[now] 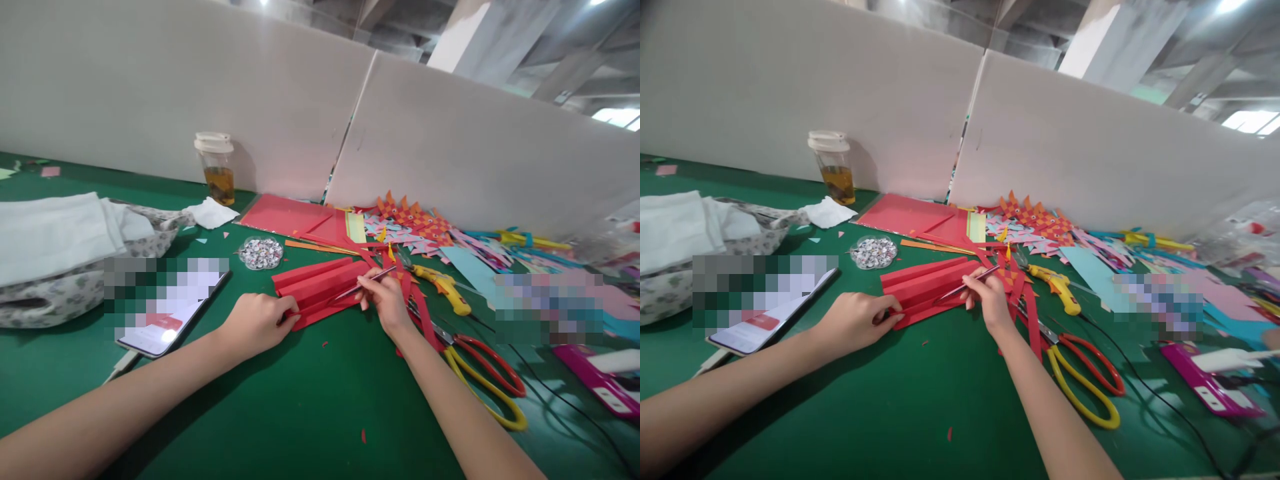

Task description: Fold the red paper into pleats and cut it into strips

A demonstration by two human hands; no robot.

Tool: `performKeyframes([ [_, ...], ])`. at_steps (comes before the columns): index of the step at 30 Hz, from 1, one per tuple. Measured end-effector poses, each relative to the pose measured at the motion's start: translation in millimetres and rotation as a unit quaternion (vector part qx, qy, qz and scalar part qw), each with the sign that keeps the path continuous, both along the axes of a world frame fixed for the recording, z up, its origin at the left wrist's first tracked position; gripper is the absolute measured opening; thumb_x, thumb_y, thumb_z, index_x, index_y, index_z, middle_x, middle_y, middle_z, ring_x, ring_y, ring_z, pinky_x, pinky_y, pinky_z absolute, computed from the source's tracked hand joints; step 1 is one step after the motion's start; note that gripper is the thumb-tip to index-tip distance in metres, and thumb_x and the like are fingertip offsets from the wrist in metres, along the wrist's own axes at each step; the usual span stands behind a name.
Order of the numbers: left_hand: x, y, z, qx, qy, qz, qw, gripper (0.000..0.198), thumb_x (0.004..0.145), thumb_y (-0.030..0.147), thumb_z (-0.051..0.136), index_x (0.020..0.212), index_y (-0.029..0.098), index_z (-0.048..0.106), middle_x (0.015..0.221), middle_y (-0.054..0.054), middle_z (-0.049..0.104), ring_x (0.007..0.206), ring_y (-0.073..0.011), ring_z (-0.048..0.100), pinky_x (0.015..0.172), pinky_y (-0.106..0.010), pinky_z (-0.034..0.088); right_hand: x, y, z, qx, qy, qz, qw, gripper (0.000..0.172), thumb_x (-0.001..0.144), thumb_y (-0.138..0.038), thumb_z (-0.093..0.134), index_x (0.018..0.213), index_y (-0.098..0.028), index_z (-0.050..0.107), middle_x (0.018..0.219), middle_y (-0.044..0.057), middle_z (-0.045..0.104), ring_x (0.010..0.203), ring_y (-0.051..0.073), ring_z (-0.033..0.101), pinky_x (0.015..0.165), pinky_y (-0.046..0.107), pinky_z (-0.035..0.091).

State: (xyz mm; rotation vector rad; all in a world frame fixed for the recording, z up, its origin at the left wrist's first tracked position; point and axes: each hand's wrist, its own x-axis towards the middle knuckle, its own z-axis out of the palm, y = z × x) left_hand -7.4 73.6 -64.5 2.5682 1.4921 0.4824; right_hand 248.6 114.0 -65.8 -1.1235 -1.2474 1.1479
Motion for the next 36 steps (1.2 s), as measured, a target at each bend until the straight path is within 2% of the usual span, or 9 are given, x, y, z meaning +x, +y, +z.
performKeyframes([
  [4, 0, -1, 1.2, 0.001, 0.001, -0.002, 1.000, 0.020, 0.083, 0.032, 0.045, 0.083, 0.024, 0.063, 0.056, 0.002, 0.061, 0.050, -0.0124, 0.055, 0.045, -0.023, 0.025, 8, 2, 2.5, 0.025, 0.010, -0.050, 0.998, 0.018, 0.070, -0.027, 0.064, 0.063, -0.018, 0.051, 0.044, -0.003, 0.058, 0.032, 0.009, 0.048, 0.034, 0.019, 0.034],
  [10, 0, -1, 2.3, -0.005, -0.002, -0.004, 1.000, 0.020, 0.083, 0.032, 0.045, 0.084, 0.024, 0.063, 0.055, 0.002, 0.060, 0.049, -0.0128, 0.055, 0.045, -0.023, 0.026, -8, -2, 3.3, -0.006, 0.001, -0.007, 1.000, 0.019, 0.071, -0.030, 0.065, 0.065, -0.019, 0.051, 0.046, -0.002, 0.059, 0.033, 0.010, 0.049, 0.035, 0.020, 0.036],
  [16, 0, 0, 0.8, 0.001, 0.000, -0.004, 1.000, 0.020, 0.083, 0.031, 0.045, 0.082, 0.024, 0.063, 0.055, 0.003, 0.060, 0.050, -0.0124, 0.055, 0.045, -0.022, 0.026, 8, 2, 3.7, 0.036, 0.004, -0.063, 0.997, 0.019, 0.071, -0.026, 0.063, 0.060, -0.018, 0.050, 0.043, -0.003, 0.057, 0.032, 0.008, 0.047, 0.034, 0.019, 0.033],
  [23, 0, 0, 1.1, 0.006, -0.005, -0.002, 1.000, 0.019, 0.082, 0.031, 0.046, 0.082, 0.023, 0.063, 0.054, 0.003, 0.061, 0.049, -0.0122, 0.055, 0.045, -0.023, 0.025, -11, -6, 3.8, -0.008, -0.002, 0.005, 1.000, 0.020, 0.072, -0.031, 0.064, 0.066, -0.018, 0.051, 0.047, -0.002, 0.060, 0.034, 0.010, 0.051, 0.037, 0.020, 0.038],
  [29, 0, -1, 0.8, 0.007, -0.004, -0.005, 1.000, 0.020, 0.082, 0.031, 0.045, 0.081, 0.023, 0.063, 0.054, 0.003, 0.060, 0.048, -0.0112, 0.054, 0.044, -0.022, 0.026, 4, -2, 7.2, 0.038, -0.010, -0.069, 0.997, 0.020, 0.070, -0.030, 0.065, 0.062, -0.018, 0.051, 0.044, -0.002, 0.058, 0.031, 0.009, 0.048, 0.035, 0.020, 0.035],
  [32, 0, -1, 1.6, 0.008, -0.003, -0.004, 1.000, 0.020, 0.082, 0.031, 0.045, 0.080, 0.023, 0.063, 0.054, 0.003, 0.060, 0.047, -0.0114, 0.054, 0.044, -0.023, 0.026, 0, -5, 7.9, 0.044, 0.003, -0.043, 0.998, 0.019, 0.072, -0.030, 0.064, 0.063, -0.019, 0.051, 0.046, -0.002, 0.059, 0.033, 0.009, 0.049, 0.036, 0.020, 0.036],
  [36, 0, -1, 1.7, 0.010, -0.001, -0.003, 1.000, 0.020, 0.081, 0.031, 0.045, 0.081, 0.023, 0.063, 0.054, 0.003, 0.060, 0.047, -0.0115, 0.055, 0.043, -0.023, 0.025, -20, -14, 6.2, 0.006, 0.004, 0.039, 0.999, 0.019, 0.075, -0.032, 0.063, 0.068, -0.019, 0.051, 0.052, -0.001, 0.063, 0.038, 0.011, 0.055, 0.041, 0.022, 0.042],
])
